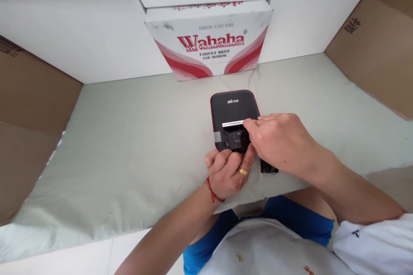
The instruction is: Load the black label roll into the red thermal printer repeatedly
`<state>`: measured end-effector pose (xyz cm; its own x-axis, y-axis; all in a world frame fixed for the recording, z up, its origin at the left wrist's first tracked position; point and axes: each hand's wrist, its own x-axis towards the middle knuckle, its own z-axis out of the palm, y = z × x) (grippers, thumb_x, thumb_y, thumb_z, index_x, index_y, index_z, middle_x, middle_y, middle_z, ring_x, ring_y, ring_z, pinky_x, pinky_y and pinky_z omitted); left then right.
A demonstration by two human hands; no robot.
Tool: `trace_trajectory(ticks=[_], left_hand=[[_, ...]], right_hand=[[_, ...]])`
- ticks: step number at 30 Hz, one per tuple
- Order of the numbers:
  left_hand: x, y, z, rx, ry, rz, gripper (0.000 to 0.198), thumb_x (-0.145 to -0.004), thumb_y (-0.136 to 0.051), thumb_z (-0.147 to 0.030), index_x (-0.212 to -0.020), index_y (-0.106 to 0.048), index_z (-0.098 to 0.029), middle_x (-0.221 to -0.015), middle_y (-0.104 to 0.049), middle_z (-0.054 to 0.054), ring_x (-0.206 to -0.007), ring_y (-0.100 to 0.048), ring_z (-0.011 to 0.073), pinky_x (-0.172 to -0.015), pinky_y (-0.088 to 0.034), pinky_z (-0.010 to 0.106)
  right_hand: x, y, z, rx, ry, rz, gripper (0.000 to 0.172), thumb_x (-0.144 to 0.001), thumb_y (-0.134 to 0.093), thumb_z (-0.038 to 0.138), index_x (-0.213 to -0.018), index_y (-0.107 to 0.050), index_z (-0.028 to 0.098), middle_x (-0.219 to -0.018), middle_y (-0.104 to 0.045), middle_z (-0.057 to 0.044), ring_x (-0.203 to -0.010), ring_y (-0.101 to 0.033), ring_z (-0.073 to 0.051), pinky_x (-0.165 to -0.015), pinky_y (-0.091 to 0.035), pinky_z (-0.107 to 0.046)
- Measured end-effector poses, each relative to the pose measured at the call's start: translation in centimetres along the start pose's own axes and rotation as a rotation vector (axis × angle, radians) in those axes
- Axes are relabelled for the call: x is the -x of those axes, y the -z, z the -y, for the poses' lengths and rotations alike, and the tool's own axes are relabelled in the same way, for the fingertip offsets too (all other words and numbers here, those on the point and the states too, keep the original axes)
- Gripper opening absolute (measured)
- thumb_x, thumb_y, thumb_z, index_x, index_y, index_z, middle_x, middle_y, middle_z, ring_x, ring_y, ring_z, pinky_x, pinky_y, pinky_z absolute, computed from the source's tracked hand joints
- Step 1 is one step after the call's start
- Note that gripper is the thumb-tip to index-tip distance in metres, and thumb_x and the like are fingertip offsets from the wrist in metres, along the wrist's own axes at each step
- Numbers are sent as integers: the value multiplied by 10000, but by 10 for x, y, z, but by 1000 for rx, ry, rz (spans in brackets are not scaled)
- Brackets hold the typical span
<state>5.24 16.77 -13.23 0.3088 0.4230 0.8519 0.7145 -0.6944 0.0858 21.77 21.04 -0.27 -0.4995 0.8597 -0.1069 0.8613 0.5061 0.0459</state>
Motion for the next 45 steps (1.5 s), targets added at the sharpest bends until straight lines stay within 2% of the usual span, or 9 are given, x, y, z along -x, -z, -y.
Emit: trace_trajectory(ticks=[3,6,11,15,21,25,37,42,45], left_hand=[[-1,1,3,53,4,-19,523,-923,-709,-76,-1430,-696,-202,-694,-595,-27,-790,-562,197,-779,-329,391],[0,3,11,190,54,-63,565,-958,-617,-72,-1493,-624,-251,-752,-631,-23,-729,-556,182,-760,-390,384],[5,3,42,446,642,-186,483,-997,-626,-226,-1465,-631,-346,-1104,-658,46,-983,-628,215,-919,-512,413],[1,-1,76,805,908,71,692,-853,-749,-310,-1518,-595,-423,-1545,-588,53,-1425,-578,289,-1098,-491,439],[-12,-13,114,1132,869,272,1103,-741,-910,-398,-1668,-333,-557,-1751,-439,3,-1665,-376,310,-1258,-455,510],[-8,-24,118,1369,894,345,1205,-732,-934,-462,-1706,-233,-564,-1750,-454,25,-1575,-521,314,-1215,-528,518],[5,-37,103,1451,874,263,1079,-805,-902,-540,-1677,-269,-581,-1808,-363,13,-1605,-490,321,-1177,-556,520],[9,-44,104,1403,837,235,1056,-789,-883,-619,-1674,-315,-515,-1805,-365,37,-1592,-490,331,-1218,-517,525],[10,-48,105,1439,843,203,1032,-792,-876,-588,-1667,-338,-496,-1792,-386,40,-1595,-484,325,-1228,-504,520]], right_hand=[[9,-18,0,-75,-50,-172,259,-985,-526,105,-1039,-771,170,-876,-828,-118,-769,-756,-271,-611,-451,-365],[22,-41,1,-210,-18,-417,354,-1066,-479,124,-1265,-770,161,-1157,-863,-128,-1067,-811,-275,-899,-607,-399],[41,-69,4,-439,202,-559,378,-1076,-512,112,-1303,-788,238,-1385,-805,-99,-1364,-725,-237,-1263,-497,-536],[49,-81,2,-481,231,-607,399,-1070,-517,86,-1361,-757,218,-1431,-780,-115,-1403,-699,-225,-1274,-492,-545],[50,-91,1,-546,233,-645,450,-1060,-509,64,-1421,-721,230,-1467,-759,-113,-1445,-666,-223,-1284,-482,-562],[50,-92,4,-577,221,-648,459,-1057,-512,64,-1427,-724,235,-1452,-768,-113,-1440,-670,-226,-1278,-491,-564],[40,-67,-3,-631,225,-590,309,-1076,-543,127,-1244,-783,226,-1291,-843,-83,-1268,-772,-224,-1225,-534,-491],[-1,-22,-17,-783,-22,-329,323,-1134,-512,347,-1246,-785,219,-996,-862,-35,-852,-820,-187,-780,-606,-299],[-40,-4,-16,-443,-128,-85,303,-1091,-528,259,-1211,-804,231,-1058,-857,-66,-933,-808,-241,-779,-552,-325]])
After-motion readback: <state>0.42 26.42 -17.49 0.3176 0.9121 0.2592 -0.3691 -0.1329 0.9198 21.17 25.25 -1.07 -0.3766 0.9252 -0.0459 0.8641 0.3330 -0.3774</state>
